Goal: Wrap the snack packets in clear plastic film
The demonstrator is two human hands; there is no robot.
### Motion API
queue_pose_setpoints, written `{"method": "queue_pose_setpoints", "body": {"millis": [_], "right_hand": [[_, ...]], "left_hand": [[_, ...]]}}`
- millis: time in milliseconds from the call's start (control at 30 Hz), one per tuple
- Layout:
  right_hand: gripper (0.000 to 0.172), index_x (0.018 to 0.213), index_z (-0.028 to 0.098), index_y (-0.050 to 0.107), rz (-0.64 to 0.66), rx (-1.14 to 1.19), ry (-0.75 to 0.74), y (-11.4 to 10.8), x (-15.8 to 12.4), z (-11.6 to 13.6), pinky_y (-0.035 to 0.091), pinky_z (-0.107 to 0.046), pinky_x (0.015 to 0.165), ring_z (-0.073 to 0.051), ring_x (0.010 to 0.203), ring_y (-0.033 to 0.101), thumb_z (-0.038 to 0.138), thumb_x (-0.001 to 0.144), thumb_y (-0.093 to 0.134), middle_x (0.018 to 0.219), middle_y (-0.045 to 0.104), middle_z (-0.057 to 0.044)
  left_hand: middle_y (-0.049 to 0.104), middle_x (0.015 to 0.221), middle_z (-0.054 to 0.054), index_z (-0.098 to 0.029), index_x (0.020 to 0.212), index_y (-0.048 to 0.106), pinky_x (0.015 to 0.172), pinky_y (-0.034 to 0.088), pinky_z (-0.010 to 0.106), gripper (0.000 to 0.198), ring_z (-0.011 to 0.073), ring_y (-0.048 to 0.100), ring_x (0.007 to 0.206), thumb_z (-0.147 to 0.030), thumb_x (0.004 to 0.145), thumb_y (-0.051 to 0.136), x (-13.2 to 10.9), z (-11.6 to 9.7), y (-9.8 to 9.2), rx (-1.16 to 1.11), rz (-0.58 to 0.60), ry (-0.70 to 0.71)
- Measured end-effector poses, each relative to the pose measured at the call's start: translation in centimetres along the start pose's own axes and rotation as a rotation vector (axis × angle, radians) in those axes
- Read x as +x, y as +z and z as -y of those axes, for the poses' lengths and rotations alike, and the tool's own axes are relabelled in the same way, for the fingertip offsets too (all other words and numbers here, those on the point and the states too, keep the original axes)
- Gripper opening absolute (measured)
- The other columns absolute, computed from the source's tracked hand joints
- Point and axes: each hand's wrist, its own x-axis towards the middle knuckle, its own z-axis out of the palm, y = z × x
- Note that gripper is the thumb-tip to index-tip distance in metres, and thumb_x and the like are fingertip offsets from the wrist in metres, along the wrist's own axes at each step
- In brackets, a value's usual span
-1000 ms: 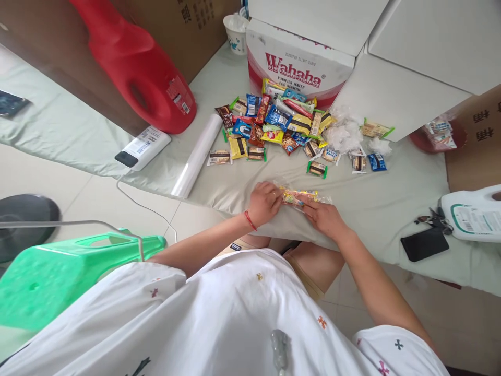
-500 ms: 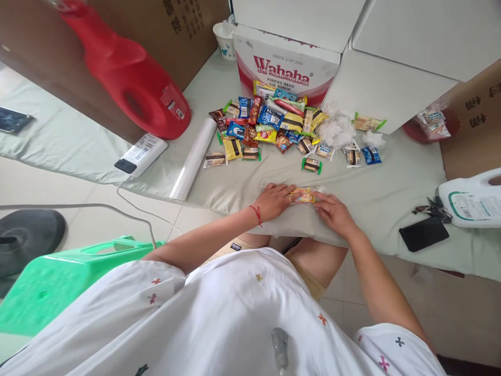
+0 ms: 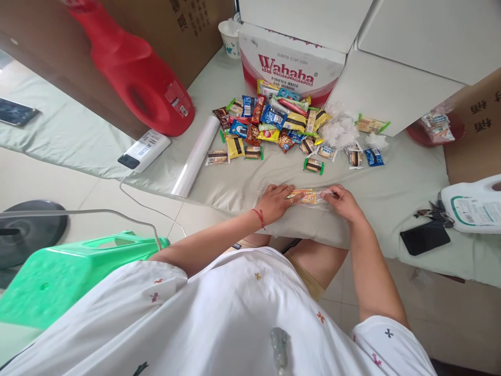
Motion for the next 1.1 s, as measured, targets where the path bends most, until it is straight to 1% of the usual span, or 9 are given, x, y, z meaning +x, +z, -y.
{"method": "queue_pose_setpoints", "body": {"millis": [133, 267, 400, 500, 667, 800, 933, 1033, 1100], "right_hand": [[0.033, 0.081, 0.023, 0.057, -0.129, 0.213, 0.111, 1.8, -1.1, 2.3, 0.048, -0.028, 0.058, -0.016, 0.065, 0.051, 0.055, 0.085, 0.066, 0.073, 0.058, 0.001], [0.021, 0.083, 0.022, 0.057, -0.290, -0.102, -0.106, 6.4, -1.6, 5.6, 0.052, -0.033, 0.073, -0.019, 0.077, 0.054, 0.038, 0.096, 0.055, 0.084, 0.059, -0.004], [0.031, 0.121, 0.016, 0.063, -0.270, -0.346, -0.254, 9.1, -2.2, 7.1, 0.051, -0.042, 0.089, -0.026, 0.097, 0.055, 0.030, 0.102, 0.043, 0.107, 0.059, -0.014], [0.042, 0.137, 0.017, 0.062, -0.170, -0.470, -0.351, 9.3, -2.8, 7.2, 0.048, -0.047, 0.097, -0.029, 0.107, 0.050, 0.036, 0.103, 0.049, 0.121, 0.055, -0.017], [0.043, 0.137, 0.019, 0.068, -0.121, -0.532, -0.368, 9.0, -3.2, 7.2, 0.046, -0.047, 0.097, -0.029, 0.106, 0.045, 0.040, 0.102, 0.054, 0.127, 0.051, -0.017], [0.042, 0.137, 0.019, 0.069, -0.132, -0.526, -0.365, 9.2, -3.1, 7.0, 0.046, -0.047, 0.097, -0.029, 0.105, 0.044, 0.036, 0.102, 0.055, 0.127, 0.051, -0.017], [0.042, 0.138, 0.019, 0.067, -0.144, -0.521, -0.366, 9.4, -3.3, 6.9, 0.046, -0.046, 0.097, -0.028, 0.105, 0.043, 0.034, 0.100, 0.055, 0.129, 0.049, -0.017], [0.042, 0.138, 0.020, 0.066, -0.148, -0.517, -0.352, 9.5, -3.4, 7.0, 0.046, -0.048, 0.098, -0.029, 0.106, 0.043, 0.033, 0.100, 0.055, 0.131, 0.048, -0.017], [0.043, 0.139, 0.020, 0.066, -0.145, -0.504, -0.345, 9.5, -3.4, 7.0, 0.046, -0.048, 0.098, -0.029, 0.107, 0.043, 0.034, 0.100, 0.055, 0.131, 0.047, -0.017]], "left_hand": [[0.051, 0.159, 0.012, -0.040, 0.158, 0.044, 0.104, 0.038, 0.056, 0.058, 0.0309, 0.053, 0.136, -0.018, 0.105, 0.033, 0.0, -0.7, -0.2, -0.004, 0.007, -0.031], [0.053, 0.158, 0.011, -0.041, 0.153, 0.050, 0.113, 0.027, 0.067, 0.054, 0.0332, 0.051, 0.137, -0.021, 0.105, 0.035, 0.3, -1.2, -0.3, -0.045, 0.018, -0.101], [0.047, 0.160, 0.017, -0.028, 0.158, 0.046, 0.118, 0.028, 0.058, 0.058, 0.0333, 0.049, 0.140, -0.044, 0.102, 0.051, -0.5, 1.1, -1.1, -0.181, -0.006, -0.104], [0.051, 0.154, 0.022, -0.015, 0.159, 0.042, 0.110, 0.037, 0.051, 0.085, 0.0353, 0.051, 0.135, -0.059, 0.090, 0.065, -2.5, 4.4, -2.1, -0.234, -0.042, -0.078], [0.069, 0.090, 0.012, -0.021, 0.101, 0.075, 0.087, 0.044, 0.044, 0.027, 0.0266, 0.059, 0.092, -0.034, 0.098, 0.052, -6.2, 7.1, -4.3, -0.270, -0.062, -0.025], [0.068, 0.091, 0.009, -0.022, 0.083, 0.068, 0.086, 0.049, 0.039, 0.019, 0.0229, 0.058, 0.091, -0.020, 0.092, 0.052, -8.0, 6.1, -6.2, -0.478, -0.213, 0.066], [0.066, 0.109, 0.011, -0.019, 0.108, 0.067, 0.094, 0.052, 0.042, 0.022, 0.0236, 0.061, 0.100, -0.030, 0.092, 0.056, -7.4, 5.5, -6.1, -0.602, -0.356, -0.229], [0.067, 0.115, 0.013, -0.015, 0.128, 0.063, 0.093, 0.053, 0.043, 0.049, 0.0260, 0.063, 0.100, -0.044, 0.089, 0.066, -5.2, 5.3, -4.4, -0.574, -0.262, -0.410], [0.070, 0.099, 0.011, -0.016, 0.112, 0.072, 0.090, 0.052, 0.043, 0.033, 0.0262, 0.063, 0.095, -0.039, 0.089, 0.066, -3.6, 5.2, -3.6, -0.561, -0.180, -0.398]]}}
